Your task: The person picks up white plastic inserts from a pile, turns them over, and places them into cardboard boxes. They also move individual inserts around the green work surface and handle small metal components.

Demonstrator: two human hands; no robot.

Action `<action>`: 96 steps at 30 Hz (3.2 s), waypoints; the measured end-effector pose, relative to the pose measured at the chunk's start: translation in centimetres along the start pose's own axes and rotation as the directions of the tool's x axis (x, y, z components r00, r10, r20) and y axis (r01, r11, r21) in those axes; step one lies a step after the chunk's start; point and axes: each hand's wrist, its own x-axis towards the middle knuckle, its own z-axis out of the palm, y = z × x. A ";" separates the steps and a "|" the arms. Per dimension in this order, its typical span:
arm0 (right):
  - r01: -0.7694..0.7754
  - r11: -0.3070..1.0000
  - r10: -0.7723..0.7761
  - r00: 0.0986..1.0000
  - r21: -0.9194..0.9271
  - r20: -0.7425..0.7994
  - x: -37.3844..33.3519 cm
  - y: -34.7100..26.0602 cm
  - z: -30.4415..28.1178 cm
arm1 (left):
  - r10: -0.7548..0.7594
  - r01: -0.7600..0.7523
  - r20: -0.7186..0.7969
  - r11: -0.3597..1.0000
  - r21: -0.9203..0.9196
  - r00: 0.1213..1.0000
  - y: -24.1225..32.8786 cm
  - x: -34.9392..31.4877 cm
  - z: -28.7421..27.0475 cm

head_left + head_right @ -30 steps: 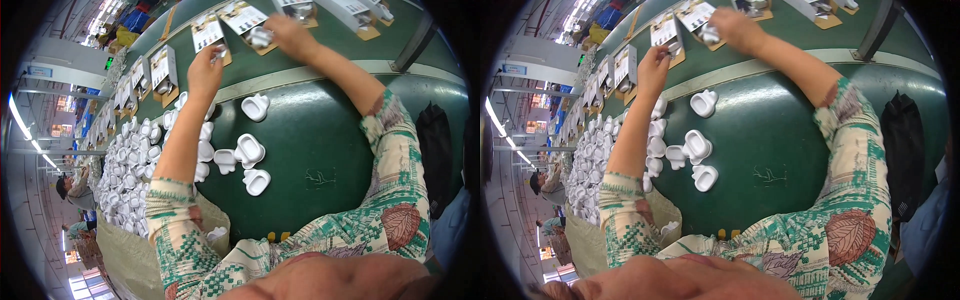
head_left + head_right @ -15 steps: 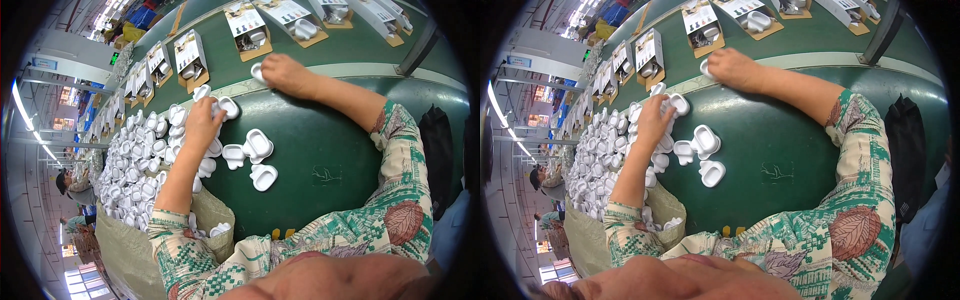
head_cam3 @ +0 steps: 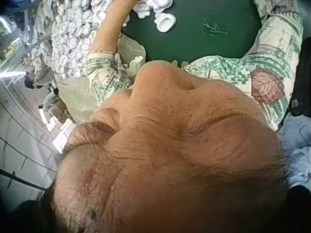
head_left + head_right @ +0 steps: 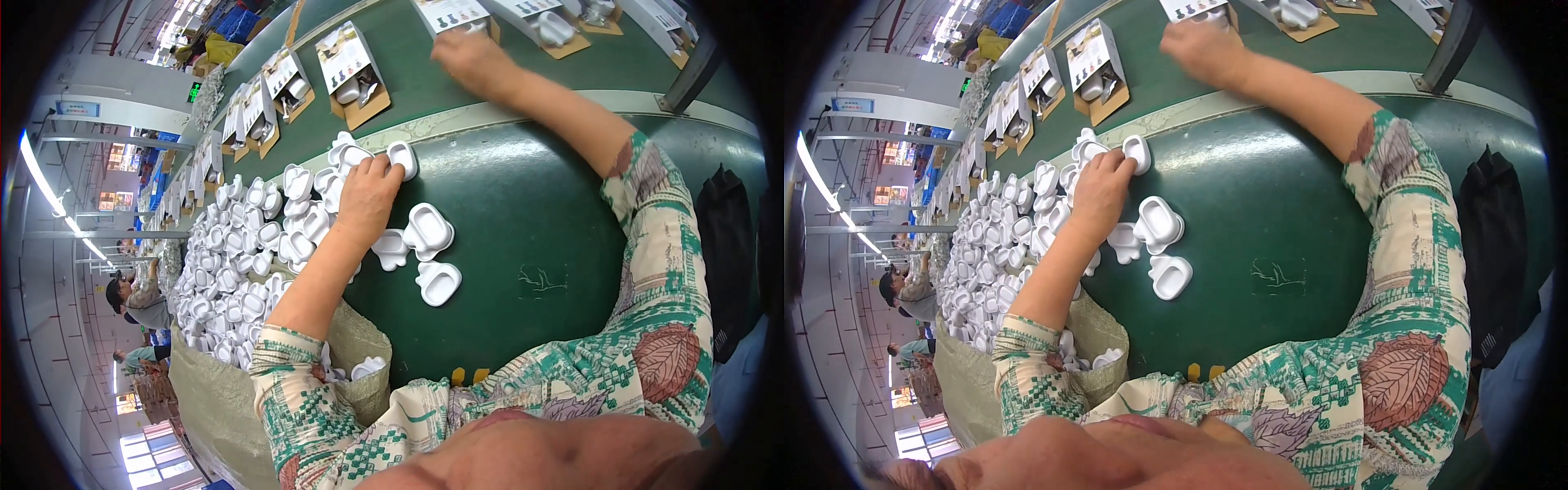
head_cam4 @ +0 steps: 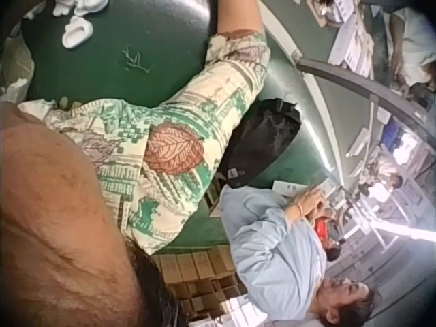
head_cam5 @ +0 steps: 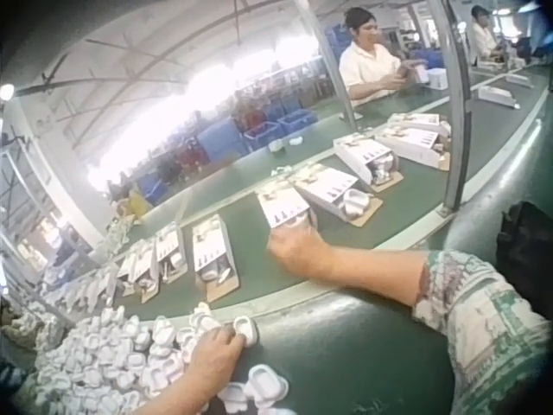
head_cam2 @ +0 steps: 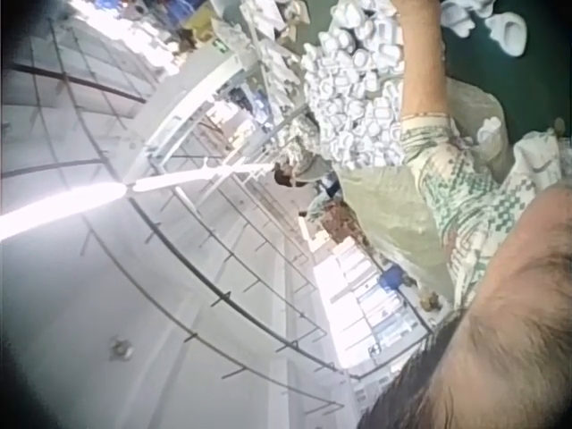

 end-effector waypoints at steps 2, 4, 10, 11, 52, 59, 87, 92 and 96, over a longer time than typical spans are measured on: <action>0.122 0.972 -0.132 0.991 0.200 0.038 -0.8 -4.4 -0.5 | 0.041 -0.041 -0.001 0.999 0.033 0.999 -0.2 0.5 0.1; 0.172 0.916 -0.231 0.965 0.361 0.126 -1.5 -8.0 -0.7 | 0.011 -0.010 -0.030 0.999 0.036 0.999 -0.4 1.2 -0.1; 0.292 0.604 -0.563 0.815 0.741 0.138 -1.9 -12.9 -3.9 | -0.124 0.107 -0.161 0.988 -0.111 0.979 -3.8 7.9 -0.6; 0.282 0.584 -0.599 0.782 0.761 0.170 -1.9 -13.8 -4.3 | -0.146 0.132 -0.107 0.983 -0.125 0.984 -4.2 9.2 -0.5; 0.020 0.995 -0.015 0.998 -0.102 0.054 1.4 0.1 0.9 | -0.156 0.157 -0.016 0.980 0.125 0.988 -3.9 2.5 -0.2; -0.140 0.933 0.210 0.960 -0.330 0.186 3.6 5.9 2.6 | -0.083 0.082 -0.002 0.983 0.162 0.997 -6.8 14.4 1.1; 0.402 0.760 -0.578 0.777 0.510 0.249 -1.0 -12.9 -1.8 | -0.392 0.392 -0.001 0.920 0.014 0.920 -7.0 -1.8 0.4; 0.330 0.868 -0.424 0.881 0.370 0.208 -0.2 -9.5 -0.8 | -0.298 0.248 0.143 0.924 0.291 0.944 -7.7 0.1 1.3; 0.293 0.943 -0.317 0.935 0.160 0.157 1.0 -5.9 0.0 | -0.282 0.269 0.041 0.943 0.198 0.959 -8.6 1.9 0.8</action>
